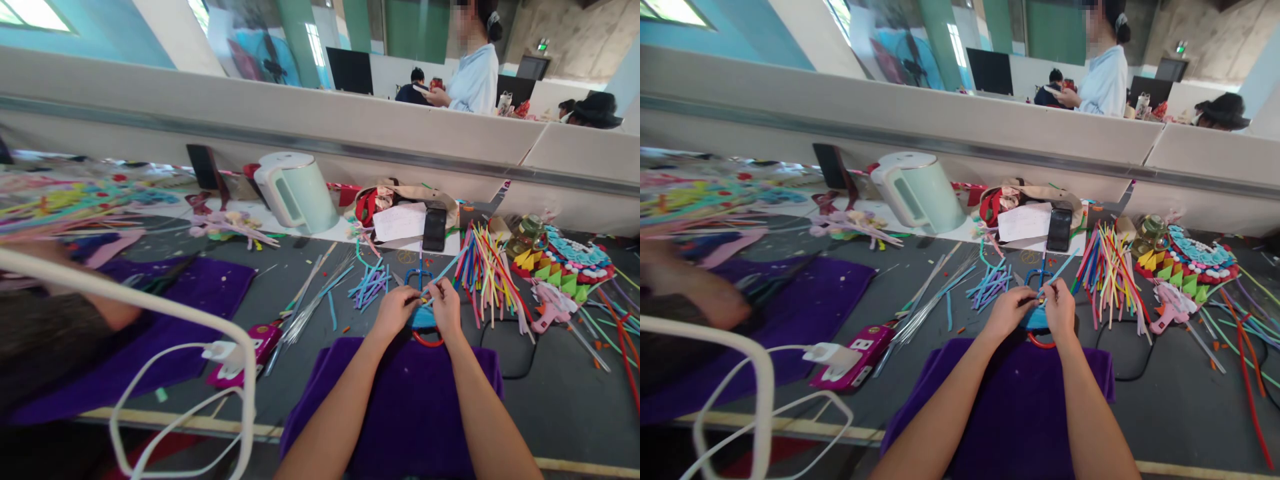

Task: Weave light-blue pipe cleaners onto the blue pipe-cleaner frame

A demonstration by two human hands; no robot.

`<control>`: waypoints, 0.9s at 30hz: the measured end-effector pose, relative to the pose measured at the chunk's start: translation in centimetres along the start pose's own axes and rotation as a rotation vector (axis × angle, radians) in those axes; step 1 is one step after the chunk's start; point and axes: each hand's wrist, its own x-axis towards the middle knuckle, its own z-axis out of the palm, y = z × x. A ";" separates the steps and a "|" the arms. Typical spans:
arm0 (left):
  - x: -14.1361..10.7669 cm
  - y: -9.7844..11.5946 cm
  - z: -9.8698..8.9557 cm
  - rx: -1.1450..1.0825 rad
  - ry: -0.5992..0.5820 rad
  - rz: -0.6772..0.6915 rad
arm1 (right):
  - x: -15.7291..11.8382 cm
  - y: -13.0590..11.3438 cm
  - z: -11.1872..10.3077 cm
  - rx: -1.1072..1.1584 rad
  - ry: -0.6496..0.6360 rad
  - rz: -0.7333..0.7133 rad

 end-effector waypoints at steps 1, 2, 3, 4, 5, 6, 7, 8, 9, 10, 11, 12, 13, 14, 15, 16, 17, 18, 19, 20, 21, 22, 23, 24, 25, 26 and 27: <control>0.0 0.1 0.0 0.011 0.007 0.005 | 0.0 0.1 0.0 0.008 0.012 0.003; 0.0 0.1 0.1 0.018 0.015 0.005 | 0.0 0.2 0.0 0.004 0.025 0.003; -0.1 0.2 0.1 0.021 0.023 0.000 | 0.1 0.3 0.0 -0.011 0.038 0.000; -0.1 0.3 0.2 0.018 0.027 -0.012 | 0.1 0.3 0.0 -0.029 0.054 -0.004; -0.1 0.3 0.3 0.013 0.031 -0.030 | 0.1 0.4 0.0 -0.044 0.068 -0.004; -0.2 0.4 0.4 0.008 0.034 -0.047 | 0.2 0.5 -0.1 -0.051 0.083 -0.003; -0.2 0.5 0.4 0.008 0.032 -0.057 | 0.2 0.5 -0.1 -0.054 0.097 -0.002; -0.3 0.6 0.5 0.019 0.027 -0.058 | 0.2 0.6 -0.1 -0.056 0.110 -0.002; -0.3 0.7 0.6 0.039 0.021 -0.051 | 0.2 0.5 -0.1 -0.060 0.119 -0.005; -0.3 0.7 0.7 0.065 0.015 -0.032 | 0.2 0.5 -0.2 -0.068 0.122 -0.009; -0.4 0.9 0.9 0.091 0.012 -0.005 | 0.1 0.4 -0.1 -0.082 0.123 -0.017; -0.4 1.0 1.0 0.111 0.012 0.028 | 0.0 0.3 -0.1 -0.101 0.121 -0.026; -0.5 1.1 1.2 0.123 0.018 0.060 | 0.0 0.3 -0.1 -0.124 0.120 -0.035; -0.5 1.2 1.4 0.126 0.028 0.087 | -0.1 0.2 -0.1 -0.147 0.120 -0.043; -0.6 1.3 1.5 0.123 0.040 0.107 | -0.2 0.1 0.0 -0.165 0.121 -0.048; -0.6 1.3 1.7 0.116 0.053 0.118 | -0.2 0.1 0.0 -0.173 0.123 -0.047; -0.6 1.3 1.8 0.106 0.064 0.124 | -0.3 0.1 0.1 -0.166 0.124 -0.042; -0.5 1.3 1.9 0.094 0.075 0.127 | -0.3 0.1 0.1 -0.144 0.125 -0.033; -0.5 1.3 2.0 0.078 0.091 0.126 | -0.3 0.1 0.2 -0.111 0.127 -0.023; -0.4 1.2 2.0 0.061 0.115 0.122 | -0.4 0.0 0.3 -0.073 0.130 -0.016; -0.4 1.2 2.1 0.044 0.146 0.115 | -0.4 -0.1 0.3 -0.035 0.135 -0.011; -0.3 1.1 2.1 0.027 0.188 0.105 | -0.5 -0.3 0.4 -0.002 0.141 -0.012; -0.3 1.0 2.1 0.013 0.231 0.096 | -0.5 -0.5 0.4 0.024 0.149 -0.017; -0.3 1.0 2.0 0.002 0.277 0.092 | -0.6 -0.8 0.4 0.047 0.159 -0.027; -0.3 1.0 2.0 -0.004 0.322 0.093 | -0.7 -1.1 0.4 0.070 0.168 -0.040; -0.3 1.0 1.9 -0.005 0.366 0.097 | -0.8 -1.4 0.5 0.095 0.175 -0.052; -0.3 1.0 1.9 -0.003 0.411 0.101 | -0.9 -1.7 0.5 0.120 0.182 -0.063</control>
